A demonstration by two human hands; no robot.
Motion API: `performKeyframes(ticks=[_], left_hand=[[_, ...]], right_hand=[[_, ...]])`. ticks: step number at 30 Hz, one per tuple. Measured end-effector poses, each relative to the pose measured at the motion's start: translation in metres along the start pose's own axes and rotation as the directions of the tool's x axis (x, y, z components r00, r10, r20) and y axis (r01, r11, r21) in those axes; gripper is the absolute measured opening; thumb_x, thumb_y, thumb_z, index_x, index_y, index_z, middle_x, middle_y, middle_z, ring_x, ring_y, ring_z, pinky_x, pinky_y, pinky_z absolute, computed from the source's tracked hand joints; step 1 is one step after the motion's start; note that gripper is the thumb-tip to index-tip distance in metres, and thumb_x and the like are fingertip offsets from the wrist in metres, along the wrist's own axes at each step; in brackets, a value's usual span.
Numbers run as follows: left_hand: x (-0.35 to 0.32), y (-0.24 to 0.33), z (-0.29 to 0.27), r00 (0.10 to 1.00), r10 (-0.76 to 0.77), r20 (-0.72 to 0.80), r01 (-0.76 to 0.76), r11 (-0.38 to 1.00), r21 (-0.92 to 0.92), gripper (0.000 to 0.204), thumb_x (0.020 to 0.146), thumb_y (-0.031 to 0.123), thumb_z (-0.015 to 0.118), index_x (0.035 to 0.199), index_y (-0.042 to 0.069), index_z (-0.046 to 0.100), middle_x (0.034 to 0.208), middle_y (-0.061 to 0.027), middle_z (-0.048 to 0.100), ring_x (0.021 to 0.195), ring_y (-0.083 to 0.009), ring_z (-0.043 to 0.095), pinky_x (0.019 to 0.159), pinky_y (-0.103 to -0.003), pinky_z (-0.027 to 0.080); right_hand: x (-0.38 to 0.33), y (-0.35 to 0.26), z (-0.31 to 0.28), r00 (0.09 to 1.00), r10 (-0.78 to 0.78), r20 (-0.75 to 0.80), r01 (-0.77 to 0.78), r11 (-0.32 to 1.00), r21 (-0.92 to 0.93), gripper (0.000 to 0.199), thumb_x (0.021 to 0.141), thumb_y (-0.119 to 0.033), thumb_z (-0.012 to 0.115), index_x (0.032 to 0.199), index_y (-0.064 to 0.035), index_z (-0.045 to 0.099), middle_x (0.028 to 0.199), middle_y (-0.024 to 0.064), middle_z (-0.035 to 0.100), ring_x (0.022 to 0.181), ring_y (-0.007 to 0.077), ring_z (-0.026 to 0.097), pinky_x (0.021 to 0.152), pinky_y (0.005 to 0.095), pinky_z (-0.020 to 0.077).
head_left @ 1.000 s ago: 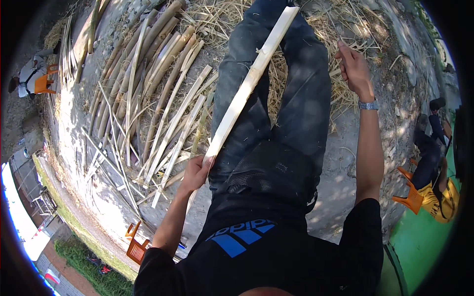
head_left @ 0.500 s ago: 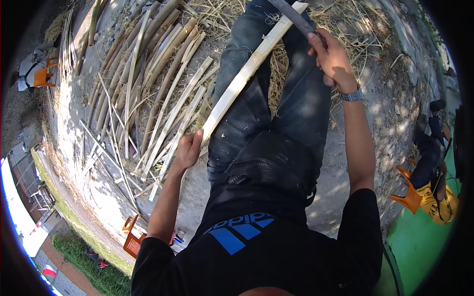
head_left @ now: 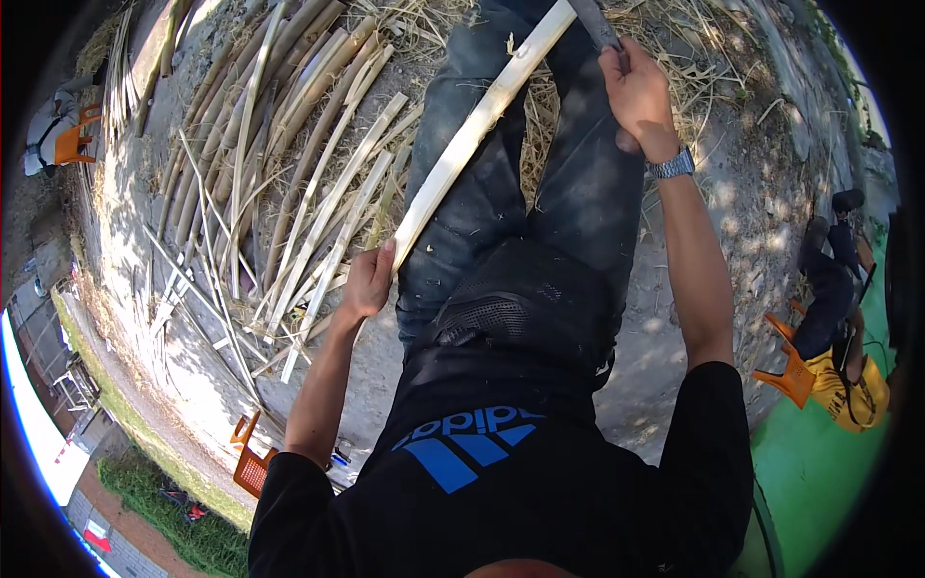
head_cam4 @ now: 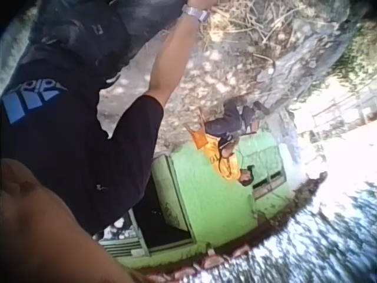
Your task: The person trims, shaves, and splits bamboo strips using a machete.
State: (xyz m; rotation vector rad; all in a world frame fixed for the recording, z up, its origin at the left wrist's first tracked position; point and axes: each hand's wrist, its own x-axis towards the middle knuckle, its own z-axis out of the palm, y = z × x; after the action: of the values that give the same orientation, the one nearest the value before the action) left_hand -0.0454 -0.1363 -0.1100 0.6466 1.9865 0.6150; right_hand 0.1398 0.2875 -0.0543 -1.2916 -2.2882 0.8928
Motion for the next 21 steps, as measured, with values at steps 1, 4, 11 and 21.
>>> performKeyframes(ticks=[1, 4, 11, 21], left_hand=[[0.004, 0.005, 0.003, 1.0, 0.012, 0.009, -0.012, 1.0, -0.001, 0.072, 0.11, 0.053, 0.039, 0.068, -0.004, 0.054, 0.053, -0.0095, 0.044, 0.053, -0.0185, 0.043, 0.052, -0.043, 0.036], [0.004, 0.03, -0.005, 0.996, -0.078, 0.052, 0.08, 0.996, -0.045, 0.07, 0.11, 0.053, 0.04, 0.078, -0.006, 0.059, 0.062, -0.0139, 0.051, 0.061, -0.0194, 0.048, 0.058, -0.043, 0.04], [-0.012, -0.036, 0.004, 0.836, 0.549, 0.009, -0.526, 0.796, 0.3, 0.061, 0.088, 0.004, 0.077, 0.142, -0.005, 0.051, 0.076, -0.0183, 0.057, 0.064, -0.0376, 0.054, 0.064, -0.041, 0.047], [-0.008, 0.055, -0.005, 0.925, -0.087, 0.371, 0.308, 0.744, -0.593, 0.055, 0.113, 0.046, 0.035, 0.072, 0.011, 0.045, 0.05, 0.0009, 0.035, 0.034, -0.0113, 0.028, 0.035, -0.028, 0.022]], right_hand=[[0.011, 0.011, -0.001, 0.996, 0.07, -0.051, -0.071, 0.997, -0.006, 0.026, 0.1, -0.028, 0.063, 0.102, -0.0022, 0.062, 0.073, 0.0155, 0.068, 0.064, 0.0348, 0.067, 0.056, 0.0444, 0.049], [-0.046, -0.016, 0.029, 0.987, -0.157, 0.02, 0.153, 0.979, 0.135, 0.025, 0.098, -0.023, 0.065, 0.109, -0.0005, 0.062, 0.075, 0.0216, 0.066, 0.068, 0.0396, 0.067, 0.063, 0.045, 0.0521], [-0.064, -0.048, 0.016, 0.955, 0.038, 0.294, -0.093, 0.98, 0.174, 0.018, 0.101, -0.02, 0.062, 0.097, -0.0022, 0.06, 0.065, 0.0146, 0.06, 0.058, 0.0303, 0.062, 0.055, 0.0395, 0.0468], [-0.052, -0.026, 0.023, 0.955, -0.075, 0.287, 0.03, 0.987, 0.159, 0.026, 0.101, -0.023, 0.061, 0.112, -0.0001, 0.064, 0.07, 0.0137, 0.064, 0.06, 0.0285, 0.063, 0.06, 0.0374, 0.0481]])
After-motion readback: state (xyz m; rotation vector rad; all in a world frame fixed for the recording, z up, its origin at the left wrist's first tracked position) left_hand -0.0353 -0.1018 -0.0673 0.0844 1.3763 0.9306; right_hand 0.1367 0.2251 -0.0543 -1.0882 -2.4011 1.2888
